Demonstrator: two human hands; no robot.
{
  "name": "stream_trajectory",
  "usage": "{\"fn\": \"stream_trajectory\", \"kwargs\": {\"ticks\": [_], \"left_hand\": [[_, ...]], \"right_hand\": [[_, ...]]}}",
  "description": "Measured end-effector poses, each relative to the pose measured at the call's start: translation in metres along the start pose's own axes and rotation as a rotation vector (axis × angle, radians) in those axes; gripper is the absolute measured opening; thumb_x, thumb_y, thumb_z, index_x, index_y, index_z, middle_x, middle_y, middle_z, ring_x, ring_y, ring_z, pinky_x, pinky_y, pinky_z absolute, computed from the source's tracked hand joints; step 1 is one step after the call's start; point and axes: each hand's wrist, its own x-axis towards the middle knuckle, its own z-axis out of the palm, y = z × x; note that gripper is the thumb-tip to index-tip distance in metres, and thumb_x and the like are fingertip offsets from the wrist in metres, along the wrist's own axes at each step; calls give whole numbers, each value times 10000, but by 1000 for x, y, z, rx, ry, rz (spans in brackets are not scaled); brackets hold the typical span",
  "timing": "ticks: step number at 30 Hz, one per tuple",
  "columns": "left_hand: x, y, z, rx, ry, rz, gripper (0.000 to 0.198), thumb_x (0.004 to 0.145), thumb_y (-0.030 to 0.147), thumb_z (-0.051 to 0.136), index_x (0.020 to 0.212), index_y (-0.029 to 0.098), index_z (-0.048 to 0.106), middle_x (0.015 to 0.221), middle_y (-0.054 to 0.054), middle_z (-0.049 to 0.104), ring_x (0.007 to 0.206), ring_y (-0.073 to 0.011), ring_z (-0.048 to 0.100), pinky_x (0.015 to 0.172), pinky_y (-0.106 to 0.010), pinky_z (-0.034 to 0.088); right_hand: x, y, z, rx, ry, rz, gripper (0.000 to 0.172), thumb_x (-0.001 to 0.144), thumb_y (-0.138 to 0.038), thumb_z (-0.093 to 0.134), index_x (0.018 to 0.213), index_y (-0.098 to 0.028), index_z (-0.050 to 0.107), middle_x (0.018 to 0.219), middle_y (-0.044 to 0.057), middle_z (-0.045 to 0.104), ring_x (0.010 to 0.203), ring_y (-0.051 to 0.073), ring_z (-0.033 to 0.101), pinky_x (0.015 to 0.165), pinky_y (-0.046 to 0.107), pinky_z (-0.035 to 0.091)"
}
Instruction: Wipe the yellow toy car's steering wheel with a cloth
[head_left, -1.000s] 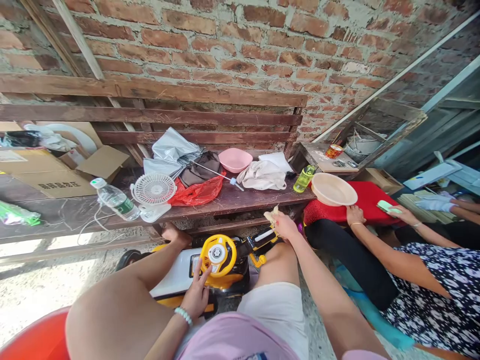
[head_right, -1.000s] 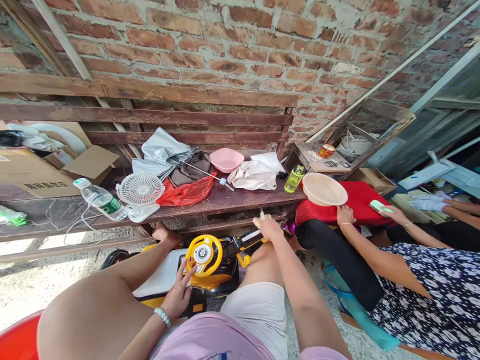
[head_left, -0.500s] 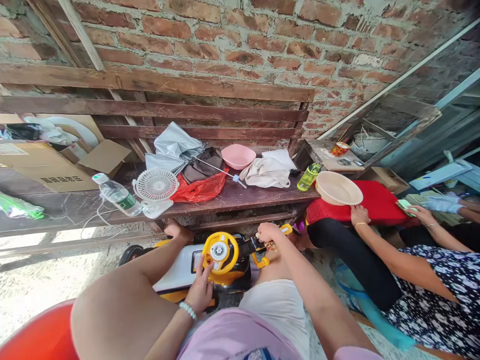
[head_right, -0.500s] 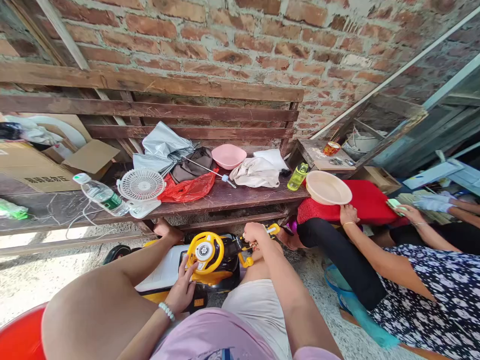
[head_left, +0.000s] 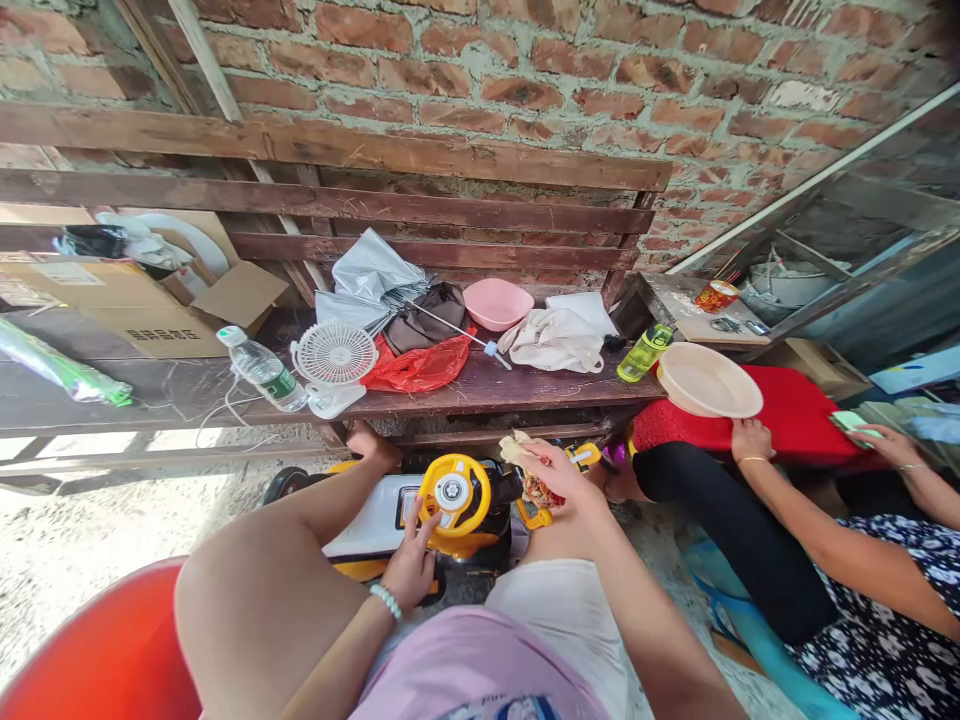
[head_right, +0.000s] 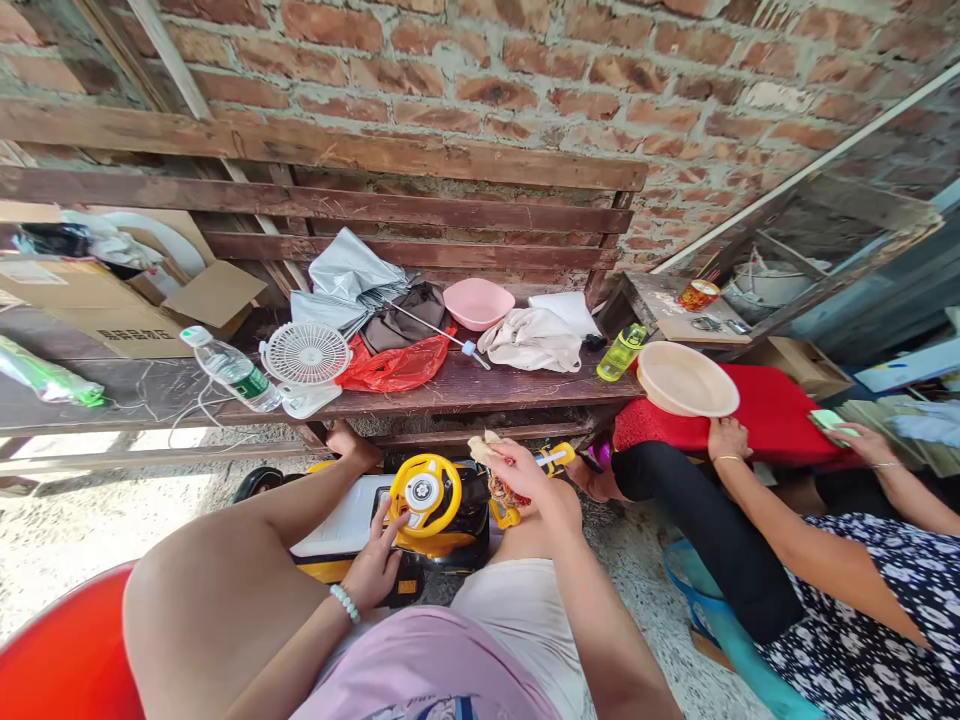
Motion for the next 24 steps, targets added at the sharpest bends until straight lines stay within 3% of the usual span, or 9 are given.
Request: {"fn": "stream_trajectory", "kwargs": {"ticks": [4,9,14,18,21,24], "left_hand": [[-1,1,-1,12,8,-12,624,853,26,485,1457,169,558,1776,-140,117,1612,-344,278,1267,-511,385],[-3,-1,-2,8,0,-3,637,865,26,484,1472,208,555,1762,-127,188,1560,-313,400,1267,-485,393],[-3,-4,-4,10,-19,4,654,872,38,493,1502,211,535,1771,-143,154,1586,-333,345,1284,-515,359],[-3,-6,-4,21,-37,5,678,871,21,464,1522,203,516,1776,-156,115,1594,-342,323,1279,-529,364],[-3,-7,-4,39,-33,16,682,869,24,467,1524,209,515,1778,-140,114,1609,-342,285,1276,-525,370],[-4,-8,-4,44,-31,22,670,880,31,451,1516,227,525,1777,-119,136,1586,-318,350,1270,-504,386]], "right_hand": [[6,-7,28,-340,17,110,325,1006,-437,534,1028,-280,819,1047,50,687,954,190,637,869,278,452],[16,6,32,-320,37,184,389,1056,-413,449,1113,-257,800,1038,52,727,975,185,666,857,252,448],[9,36,14,-566,67,263,446,1078,-436,390,1077,-249,795,1105,82,713,1002,206,653,889,287,452],[0,73,-13,-784,146,388,427,1074,-441,397,1175,-254,767,1205,112,659,1070,228,618,924,319,458],[-1,95,-36,-817,211,518,413,1063,-434,422,1230,-244,748,1273,141,612,1120,264,594,872,332,478],[1,107,-52,-762,299,590,422,1058,-458,426,1283,-261,724,1299,139,580,1123,269,595,861,335,488]]}}
